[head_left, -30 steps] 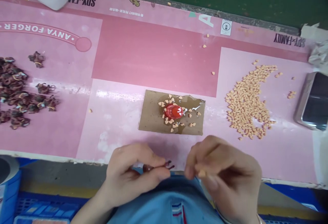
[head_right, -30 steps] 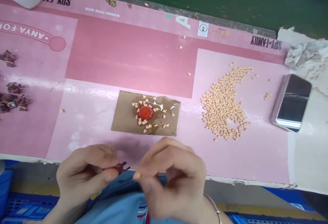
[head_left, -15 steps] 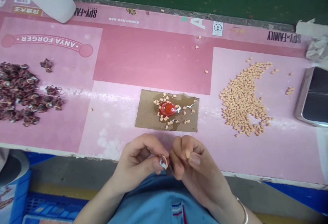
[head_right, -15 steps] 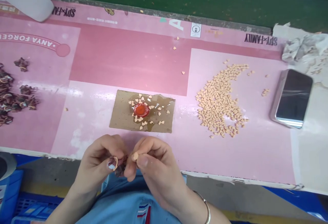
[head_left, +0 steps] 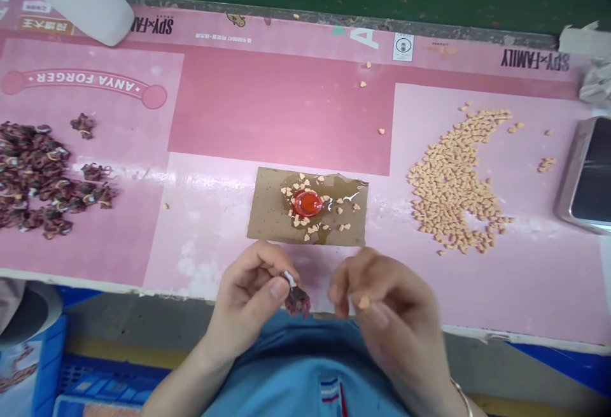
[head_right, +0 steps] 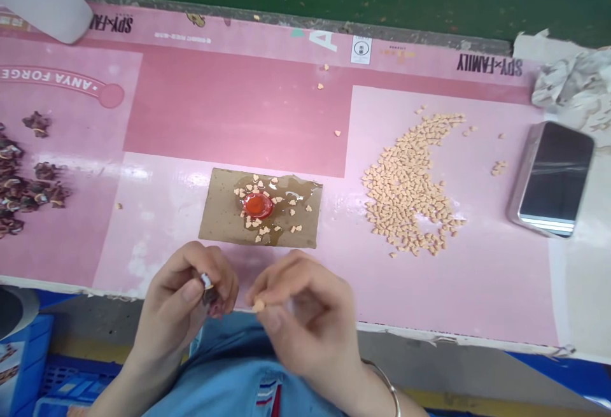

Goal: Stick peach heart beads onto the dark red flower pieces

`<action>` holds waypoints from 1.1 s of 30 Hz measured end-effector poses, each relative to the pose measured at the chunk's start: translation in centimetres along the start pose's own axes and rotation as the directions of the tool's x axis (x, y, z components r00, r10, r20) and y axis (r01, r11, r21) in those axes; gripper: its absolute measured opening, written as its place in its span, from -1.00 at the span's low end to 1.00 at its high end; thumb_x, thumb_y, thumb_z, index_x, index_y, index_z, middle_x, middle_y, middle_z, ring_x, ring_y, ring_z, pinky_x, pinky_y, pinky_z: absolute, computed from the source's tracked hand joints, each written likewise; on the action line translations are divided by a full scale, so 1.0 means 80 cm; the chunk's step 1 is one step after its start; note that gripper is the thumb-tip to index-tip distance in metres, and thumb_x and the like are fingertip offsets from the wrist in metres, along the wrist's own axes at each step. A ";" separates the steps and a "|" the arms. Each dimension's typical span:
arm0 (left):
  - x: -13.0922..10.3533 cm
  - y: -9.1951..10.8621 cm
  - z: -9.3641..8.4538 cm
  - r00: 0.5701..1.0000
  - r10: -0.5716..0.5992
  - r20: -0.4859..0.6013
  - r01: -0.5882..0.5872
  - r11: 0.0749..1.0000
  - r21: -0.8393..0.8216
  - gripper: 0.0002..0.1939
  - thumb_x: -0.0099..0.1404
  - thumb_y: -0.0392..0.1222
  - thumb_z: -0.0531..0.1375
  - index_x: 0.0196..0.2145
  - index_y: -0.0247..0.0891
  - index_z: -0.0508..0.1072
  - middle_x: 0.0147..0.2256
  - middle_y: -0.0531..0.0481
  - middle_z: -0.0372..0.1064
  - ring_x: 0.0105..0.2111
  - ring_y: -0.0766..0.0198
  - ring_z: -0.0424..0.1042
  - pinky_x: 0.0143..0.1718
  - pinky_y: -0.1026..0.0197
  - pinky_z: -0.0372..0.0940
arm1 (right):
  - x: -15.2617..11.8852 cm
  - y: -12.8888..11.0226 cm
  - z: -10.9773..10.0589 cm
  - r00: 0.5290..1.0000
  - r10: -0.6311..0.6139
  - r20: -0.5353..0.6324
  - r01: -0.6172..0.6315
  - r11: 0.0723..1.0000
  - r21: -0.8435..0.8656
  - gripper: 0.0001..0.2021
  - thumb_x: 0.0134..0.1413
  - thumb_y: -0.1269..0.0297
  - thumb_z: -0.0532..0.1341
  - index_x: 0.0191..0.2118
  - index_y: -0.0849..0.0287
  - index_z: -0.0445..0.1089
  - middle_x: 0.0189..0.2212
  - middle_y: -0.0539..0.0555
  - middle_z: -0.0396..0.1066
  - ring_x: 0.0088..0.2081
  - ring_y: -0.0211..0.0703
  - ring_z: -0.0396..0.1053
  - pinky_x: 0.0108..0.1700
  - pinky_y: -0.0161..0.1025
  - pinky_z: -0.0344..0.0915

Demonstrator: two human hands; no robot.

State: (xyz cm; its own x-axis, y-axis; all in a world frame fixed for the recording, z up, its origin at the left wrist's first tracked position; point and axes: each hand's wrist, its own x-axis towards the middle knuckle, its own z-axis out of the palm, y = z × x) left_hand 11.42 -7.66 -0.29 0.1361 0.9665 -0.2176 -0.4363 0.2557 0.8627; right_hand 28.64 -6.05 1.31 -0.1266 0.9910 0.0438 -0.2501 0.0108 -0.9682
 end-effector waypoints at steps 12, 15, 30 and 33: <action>-0.008 -0.002 0.000 0.957 -0.288 0.020 0.289 0.952 -0.099 -0.56 0.33 0.16 0.45 -0.37 -0.23 0.43 -0.54 0.07 0.48 -0.71 0.44 0.33 -0.69 0.41 0.22 | 0.000 -0.016 -0.013 0.870 -0.332 0.365 0.492 0.523 -0.696 -0.84 0.35 0.56 0.25 -0.17 0.16 0.51 -0.37 -0.01 0.65 -0.26 -0.25 0.67 -0.10 -0.44 0.63; -0.007 -0.003 -0.001 0.965 -0.262 0.003 0.261 0.960 -0.105 -0.63 0.36 0.10 0.44 -0.35 -0.23 0.48 -0.53 0.07 0.51 -0.68 0.43 0.38 -0.64 0.42 0.30 | -0.004 -0.025 -0.016 0.833 -0.312 0.457 0.551 0.401 -0.732 -0.87 0.37 0.54 0.26 -0.11 0.22 0.54 -0.33 0.01 0.68 -0.24 -0.21 0.68 -0.15 -0.41 0.64; -0.010 -0.009 0.015 0.914 0.382 -0.137 -0.251 0.796 0.551 -0.94 0.49 -0.19 0.34 -0.18 -0.18 0.62 -0.34 0.01 0.65 -0.41 0.28 0.65 -0.36 0.35 0.58 | 0.004 -0.011 -0.017 0.920 -0.270 0.283 0.391 0.590 -0.707 -0.75 0.52 0.26 0.21 0.17 0.24 0.42 -0.18 0.09 0.68 -0.24 -0.27 0.66 -0.11 -0.44 0.60; -0.005 -0.009 0.012 0.894 0.447 0.032 -0.367 0.690 0.624 -0.92 0.51 -0.27 0.28 -0.10 -0.16 0.60 -0.28 -0.01 0.65 -0.33 0.25 0.66 -0.30 0.32 0.57 | 0.015 -0.019 -0.020 0.899 -0.293 0.326 0.437 0.653 -0.619 -0.78 0.51 0.32 0.21 0.17 0.18 0.41 -0.19 0.05 0.67 -0.25 -0.30 0.63 -0.14 -0.43 0.59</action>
State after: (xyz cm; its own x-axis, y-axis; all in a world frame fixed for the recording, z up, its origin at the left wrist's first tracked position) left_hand 12.50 -8.26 -0.38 -0.0451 0.9777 0.2051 0.2042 -0.1920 0.9599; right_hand 30.42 -4.65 2.46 -0.3529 0.8442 0.4035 0.3755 0.5228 -0.7653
